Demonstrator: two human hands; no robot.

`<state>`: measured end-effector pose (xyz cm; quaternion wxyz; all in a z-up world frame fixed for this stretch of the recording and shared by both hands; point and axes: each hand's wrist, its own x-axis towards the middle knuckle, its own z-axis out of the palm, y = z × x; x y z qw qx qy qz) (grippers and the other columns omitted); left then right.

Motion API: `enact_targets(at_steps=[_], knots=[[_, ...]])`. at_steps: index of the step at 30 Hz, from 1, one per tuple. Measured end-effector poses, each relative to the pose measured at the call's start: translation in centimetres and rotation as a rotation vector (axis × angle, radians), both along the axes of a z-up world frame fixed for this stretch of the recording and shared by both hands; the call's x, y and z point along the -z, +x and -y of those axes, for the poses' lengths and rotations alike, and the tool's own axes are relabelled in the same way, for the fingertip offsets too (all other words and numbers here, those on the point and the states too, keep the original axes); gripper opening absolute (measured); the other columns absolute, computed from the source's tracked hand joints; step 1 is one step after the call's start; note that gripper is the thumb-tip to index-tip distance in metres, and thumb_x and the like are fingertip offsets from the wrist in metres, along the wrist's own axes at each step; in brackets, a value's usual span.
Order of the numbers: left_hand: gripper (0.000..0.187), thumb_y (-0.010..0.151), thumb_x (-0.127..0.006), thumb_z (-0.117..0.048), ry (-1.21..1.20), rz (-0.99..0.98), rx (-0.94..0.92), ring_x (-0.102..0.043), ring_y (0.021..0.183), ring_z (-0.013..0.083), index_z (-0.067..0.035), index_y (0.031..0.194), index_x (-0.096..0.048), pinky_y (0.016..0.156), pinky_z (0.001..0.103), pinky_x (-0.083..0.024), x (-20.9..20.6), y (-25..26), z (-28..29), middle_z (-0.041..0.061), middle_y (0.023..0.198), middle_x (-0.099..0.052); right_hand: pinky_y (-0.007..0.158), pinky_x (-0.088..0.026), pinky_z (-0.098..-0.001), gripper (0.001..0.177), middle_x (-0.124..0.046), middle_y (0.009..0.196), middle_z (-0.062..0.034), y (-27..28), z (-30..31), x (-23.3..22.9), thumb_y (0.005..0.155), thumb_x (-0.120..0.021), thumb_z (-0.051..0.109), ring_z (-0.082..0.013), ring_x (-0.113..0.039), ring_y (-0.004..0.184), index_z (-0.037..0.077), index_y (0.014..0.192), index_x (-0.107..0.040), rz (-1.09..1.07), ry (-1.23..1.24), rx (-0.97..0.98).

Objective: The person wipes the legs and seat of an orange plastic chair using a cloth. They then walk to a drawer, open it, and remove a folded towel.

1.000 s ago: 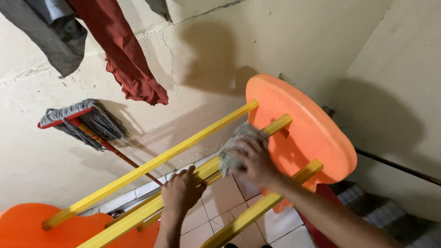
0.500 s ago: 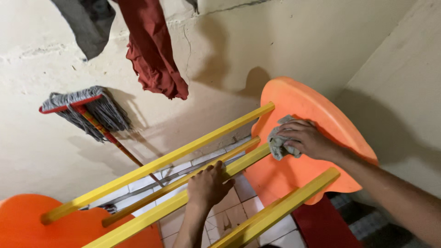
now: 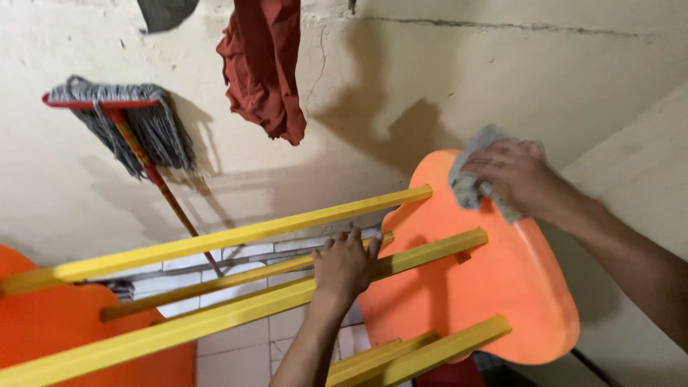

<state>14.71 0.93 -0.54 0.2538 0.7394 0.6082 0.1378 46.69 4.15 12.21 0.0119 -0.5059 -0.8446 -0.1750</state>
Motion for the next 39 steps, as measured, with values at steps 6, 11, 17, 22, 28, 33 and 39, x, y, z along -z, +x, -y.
enact_targets(at_steps=[6,11,17,22,28,33,39], knots=[[0.066,0.098,-0.043,-0.063,-0.111,-0.040,-0.067,-0.067,0.111,0.0418,-0.009,0.133,-0.058,0.093,0.054,-0.053,-0.4,2.0,-0.7,0.021,0.121,-0.066,0.116,-0.025,-0.0552,0.030,-0.064,0.124,0.0089,-1.8,-1.6,4.5,0.092,-0.060,0.026,-0.0158,-0.046,0.132,0.027,0.120,-0.067,0.699,-0.500,-0.090],[0.068,0.097,-0.046,-0.063,-0.094,-0.057,-0.117,-0.068,0.106,0.0405,-0.008,0.137,-0.054,0.087,0.053,-0.055,-1.0,2.1,-0.4,0.023,0.114,-0.068,0.118,-0.025,-0.0574,0.028,-0.065,0.124,0.0089,-3.3,-9.6,5.7,0.091,-0.061,0.026,-0.0172,-0.045,0.136,0.029,0.117,-0.072,0.725,-0.459,-0.106],[0.056,0.095,-0.054,-0.058,-0.081,-0.013,-0.216,-0.070,0.107,0.0376,-0.009,0.120,-0.064,0.089,0.051,-0.055,-0.9,1.8,-0.2,0.019,0.113,-0.070,0.118,-0.022,-0.0562,0.044,-0.056,0.137,0.0053,-5.4,-9.9,5.7,0.086,-0.067,0.039,-0.0205,-0.034,0.144,0.027,0.128,-0.066,0.863,-0.520,-0.090],[0.055,0.096,-0.054,-0.057,-0.122,-0.030,-0.210,-0.069,0.107,0.0366,-0.008,0.118,-0.064,0.091,0.051,-0.054,-1.5,2.1,-0.1,0.018,0.112,-0.070,0.125,-0.017,-0.0522,0.037,-0.056,0.142,0.0078,-3.6,-6.1,5.0,0.096,-0.054,0.034,-0.0181,-0.036,0.145,0.029,0.130,-0.066,0.925,-0.853,-0.138],[0.055,0.096,-0.053,-0.057,-0.140,-0.048,-0.202,-0.068,0.108,0.0382,-0.009,0.122,-0.062,0.092,0.052,-0.053,-1.5,2.1,0.0,0.019,0.114,-0.069,0.118,-0.029,-0.0549,0.042,-0.052,0.146,0.0127,-4.5,-14.8,6.0,0.092,-0.058,0.035,-0.0190,-0.032,0.148,0.032,0.133,-0.063,0.813,-0.578,-0.081],[0.053,0.097,-0.054,-0.054,-0.110,-0.044,-0.213,-0.069,0.109,0.0381,-0.008,0.121,-0.063,0.092,0.052,-0.053,-1.3,2.1,0.1,0.019,0.114,-0.069,0.115,-0.031,-0.0553,0.044,-0.048,0.149,0.0080,-4.7,-14.0,6.4,0.092,-0.059,0.034,-0.0221,-0.029,0.149,0.030,0.136,-0.062,0.904,-0.555,-0.006],[0.052,0.095,-0.057,-0.054,-0.100,-0.016,-0.235,-0.068,0.110,0.0374,-0.009,0.119,-0.064,0.093,0.051,-0.053,-1.3,2.2,0.0,0.018,0.114,-0.069,0.125,-0.018,-0.0538,0.039,-0.056,0.143,0.0083,-3.5,-6.4,5.5,0.099,-0.050,0.038,-0.0185,-0.034,0.147,0.028,0.134,-0.065,0.988,-0.856,-0.176]])
